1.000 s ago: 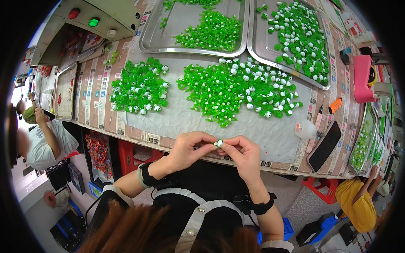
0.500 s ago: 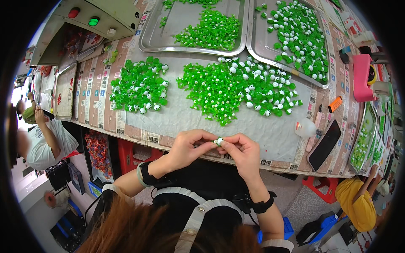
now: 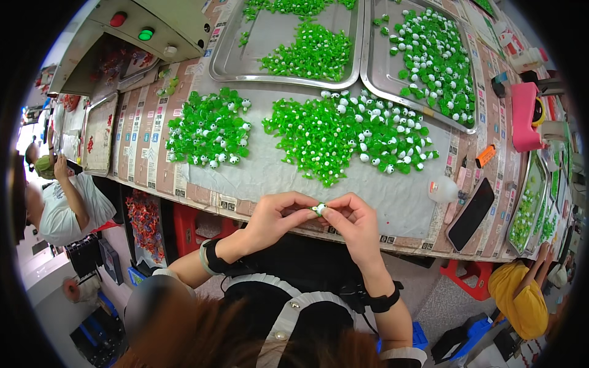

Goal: The person assembles small green plastic toys by applying glue to the body and attaching white eye components. They repeatedly pick up a green toy, apply adhesive from a bottle, and press on the eyes, placing the finished units on a tray.

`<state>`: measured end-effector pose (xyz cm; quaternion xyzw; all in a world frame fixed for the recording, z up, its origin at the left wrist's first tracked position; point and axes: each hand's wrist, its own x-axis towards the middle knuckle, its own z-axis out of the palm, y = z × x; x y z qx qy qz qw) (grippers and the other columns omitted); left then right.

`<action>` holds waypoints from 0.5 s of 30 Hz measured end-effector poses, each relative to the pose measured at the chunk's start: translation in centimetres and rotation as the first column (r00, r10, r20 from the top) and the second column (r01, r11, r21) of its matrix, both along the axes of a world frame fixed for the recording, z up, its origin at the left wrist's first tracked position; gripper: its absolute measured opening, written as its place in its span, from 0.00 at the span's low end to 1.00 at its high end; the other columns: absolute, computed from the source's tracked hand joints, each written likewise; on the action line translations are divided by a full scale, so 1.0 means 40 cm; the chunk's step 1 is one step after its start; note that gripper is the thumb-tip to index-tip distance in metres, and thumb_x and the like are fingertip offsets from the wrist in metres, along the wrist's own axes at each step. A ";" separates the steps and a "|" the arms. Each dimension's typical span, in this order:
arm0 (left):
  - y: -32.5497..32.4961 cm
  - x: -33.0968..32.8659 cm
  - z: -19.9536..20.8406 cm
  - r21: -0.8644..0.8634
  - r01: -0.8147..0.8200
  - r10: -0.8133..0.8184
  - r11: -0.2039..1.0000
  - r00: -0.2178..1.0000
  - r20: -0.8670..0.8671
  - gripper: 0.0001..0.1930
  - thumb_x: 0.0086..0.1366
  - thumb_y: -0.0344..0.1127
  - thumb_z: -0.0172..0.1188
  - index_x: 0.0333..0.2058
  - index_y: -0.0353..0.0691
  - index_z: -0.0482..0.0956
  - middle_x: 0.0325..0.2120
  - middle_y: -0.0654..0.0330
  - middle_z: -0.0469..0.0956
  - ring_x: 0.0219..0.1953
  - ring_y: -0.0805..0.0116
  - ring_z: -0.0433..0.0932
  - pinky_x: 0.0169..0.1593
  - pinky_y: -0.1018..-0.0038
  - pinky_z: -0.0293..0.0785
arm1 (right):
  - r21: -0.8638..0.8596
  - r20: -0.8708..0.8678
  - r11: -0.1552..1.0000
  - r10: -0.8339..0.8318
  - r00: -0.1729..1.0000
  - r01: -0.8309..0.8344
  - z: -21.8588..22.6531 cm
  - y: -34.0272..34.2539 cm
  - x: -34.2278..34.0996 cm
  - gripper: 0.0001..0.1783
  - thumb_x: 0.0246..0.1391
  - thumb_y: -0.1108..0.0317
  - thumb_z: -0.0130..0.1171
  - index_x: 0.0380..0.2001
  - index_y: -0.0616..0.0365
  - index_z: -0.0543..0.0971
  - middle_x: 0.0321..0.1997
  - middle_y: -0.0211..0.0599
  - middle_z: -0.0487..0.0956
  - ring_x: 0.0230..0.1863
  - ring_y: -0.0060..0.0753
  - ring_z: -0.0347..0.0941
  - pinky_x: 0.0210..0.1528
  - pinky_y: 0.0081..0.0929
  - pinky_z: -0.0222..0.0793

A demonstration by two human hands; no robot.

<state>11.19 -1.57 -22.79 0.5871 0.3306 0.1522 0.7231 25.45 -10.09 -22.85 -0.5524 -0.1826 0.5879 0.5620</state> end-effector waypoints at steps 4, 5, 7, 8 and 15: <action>0.003 -0.003 0.038 -0.253 -0.022 0.034 0.967 0.999 0.041 0.08 0.54 0.27 0.50 0.32 0.29 0.70 0.26 0.58 0.74 0.29 0.75 0.73 0.34 0.82 0.70 | 0.018 -0.128 0.998 -0.062 0.990 0.065 0.030 0.004 -0.012 0.05 0.46 0.75 0.49 0.28 0.64 0.69 0.26 0.34 0.73 0.25 0.20 0.68 0.28 0.15 0.65; 0.005 -0.002 0.052 -0.302 -0.009 0.021 0.953 0.999 0.037 0.08 0.54 0.26 0.50 0.32 0.28 0.70 0.27 0.57 0.73 0.29 0.74 0.73 0.35 0.81 0.71 | 0.014 -0.160 0.998 -0.062 0.985 0.065 0.034 0.002 -0.011 0.05 0.46 0.75 0.49 0.28 0.64 0.69 0.27 0.34 0.73 0.24 0.19 0.68 0.27 0.15 0.65; 0.000 -0.001 0.055 -0.328 -0.034 0.054 0.944 0.997 0.052 0.07 0.55 0.26 0.49 0.32 0.28 0.70 0.26 0.57 0.73 0.29 0.75 0.73 0.35 0.81 0.71 | 0.021 -0.159 0.996 -0.080 0.984 0.085 0.047 0.000 -0.016 0.05 0.46 0.74 0.49 0.29 0.64 0.69 0.26 0.34 0.73 0.24 0.19 0.68 0.27 0.15 0.64; -0.002 0.000 0.056 -0.341 -0.046 0.071 0.939 0.996 0.059 0.07 0.55 0.26 0.49 0.31 0.28 0.70 0.26 0.57 0.73 0.29 0.75 0.73 0.35 0.81 0.71 | 0.024 -0.159 0.995 -0.089 0.983 0.094 0.051 -0.001 -0.017 0.06 0.46 0.74 0.49 0.29 0.64 0.69 0.26 0.34 0.73 0.23 0.19 0.68 0.27 0.15 0.64; -0.006 0.005 0.074 -0.354 -0.030 0.067 0.935 0.994 0.091 0.06 0.55 0.26 0.49 0.30 0.28 0.70 0.26 0.57 0.73 0.28 0.75 0.73 0.33 0.81 0.71 | 0.046 -0.144 0.994 -0.088 0.986 0.095 0.065 -0.009 -0.011 0.06 0.46 0.73 0.49 0.29 0.64 0.70 0.25 0.34 0.73 0.23 0.18 0.67 0.26 0.14 0.63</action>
